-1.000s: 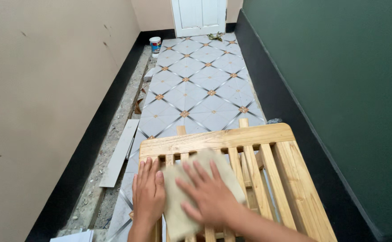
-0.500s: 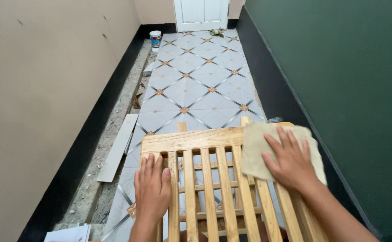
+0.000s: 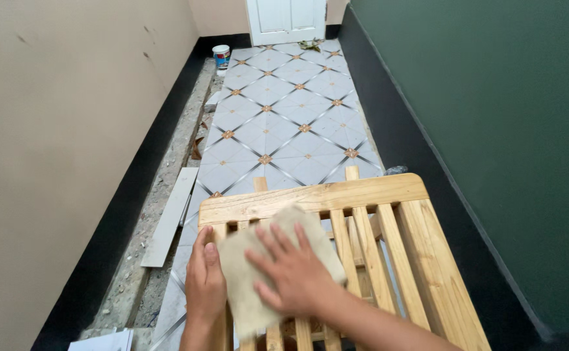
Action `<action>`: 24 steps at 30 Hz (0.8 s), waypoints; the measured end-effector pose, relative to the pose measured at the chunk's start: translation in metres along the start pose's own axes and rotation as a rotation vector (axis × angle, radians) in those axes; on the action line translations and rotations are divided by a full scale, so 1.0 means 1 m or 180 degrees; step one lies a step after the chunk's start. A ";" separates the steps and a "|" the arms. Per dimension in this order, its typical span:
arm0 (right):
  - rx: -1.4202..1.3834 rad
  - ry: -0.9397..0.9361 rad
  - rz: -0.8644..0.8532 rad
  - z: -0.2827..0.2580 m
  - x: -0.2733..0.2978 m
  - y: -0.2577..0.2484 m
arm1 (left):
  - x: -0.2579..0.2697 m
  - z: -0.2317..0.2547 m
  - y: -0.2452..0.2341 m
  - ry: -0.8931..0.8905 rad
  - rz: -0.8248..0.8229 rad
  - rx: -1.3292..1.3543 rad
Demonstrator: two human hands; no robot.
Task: The person sands the surface of a light-colored wooden stool using a sanding block. They systematically rub the block across the top frame and the vertical slats of the stool seat, moving from one side to the other to smooth the wood.
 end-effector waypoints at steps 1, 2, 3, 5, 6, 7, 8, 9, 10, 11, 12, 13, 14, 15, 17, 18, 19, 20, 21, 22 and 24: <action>-0.0018 -0.0262 0.0096 -0.007 0.022 0.007 | 0.001 0.000 0.001 0.0021 0.0030 -0.0067; -0.0063 -0.0447 -0.0017 -0.011 0.042 0.019 | 0.000 0.002 0.003 0.0146 -0.0018 -0.0367; -0.0101 -0.0637 -0.0140 -0.013 0.065 0.032 | 0.000 0.005 0.005 0.0267 -0.0060 -0.0657; 0.0975 -0.0535 0.0500 -0.011 0.113 0.044 | 0.001 0.006 0.009 0.0407 -0.0146 -0.1028; 0.1122 -0.0417 0.0491 0.000 0.137 0.051 | 0.000 0.006 0.011 0.0425 -0.0191 -0.1109; 0.1258 -0.0302 0.0484 0.014 0.158 0.053 | 0.000 0.006 0.012 0.0437 -0.0237 -0.1198; 0.1301 -0.0097 0.0471 0.036 0.175 0.048 | -0.001 0.006 0.013 0.0429 -0.0246 -0.1205; 0.1332 0.0103 0.0454 0.056 0.188 0.039 | -0.001 0.005 0.012 0.0409 -0.0258 -0.1219; 0.1206 0.0405 0.0364 0.078 0.201 0.026 | -0.001 0.005 0.013 0.0389 -0.0269 -0.1233; 0.1075 0.0707 0.0284 0.099 0.208 0.010 | -0.001 0.005 0.013 0.0345 -0.0283 -0.1249; 0.0818 0.1108 0.0041 0.119 0.204 0.003 | -0.001 0.004 0.015 0.0302 -0.0297 -0.1266; 0.0568 0.1499 -0.0185 0.137 0.198 -0.006 | -0.001 0.005 0.014 0.0262 -0.0294 -0.1281; 0.0317 0.1892 -0.0406 0.151 0.193 -0.013 | -0.001 0.006 0.014 0.0271 -0.0295 -0.1288; 0.0276 0.1990 -0.0373 0.153 0.181 -0.022 | -0.001 0.006 0.014 0.0272 -0.0287 -0.1291; 0.0195 0.2208 -0.0298 0.149 0.149 -0.028 | 0.000 0.006 0.015 0.0300 -0.0260 -0.1280; 0.0163 0.2052 -0.0297 0.142 0.129 -0.029 | 0.000 0.006 0.014 0.0327 -0.0241 -0.1265; 0.0126 0.1909 -0.0294 0.132 0.112 -0.027 | 0.000 0.007 0.014 0.0361 -0.0234 -0.1252; 0.0113 0.1788 -0.0212 0.119 0.097 -0.025 | 0.000 0.007 0.014 0.0379 -0.0207 -0.1252; 0.0090 0.1680 -0.0131 0.107 0.085 -0.020 | 0.000 0.008 0.014 0.0401 -0.0196 -0.1257; 0.0103 0.1430 -0.0025 0.090 0.074 -0.013 | -0.001 0.008 0.013 0.0423 -0.0185 -0.1263; 0.0079 0.0906 0.0010 0.051 0.064 0.013 | -0.001 0.006 0.009 0.0402 -0.0202 -0.1017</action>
Point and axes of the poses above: each hand's wrist, its own x-axis away from the middle knuckle, its own y-axis out of the palm, z = x × y, the point moved 7 cm from there along -x, towards the middle knuckle, and after that the axes turned 12 degrees about -z, right-handed, at the moved point
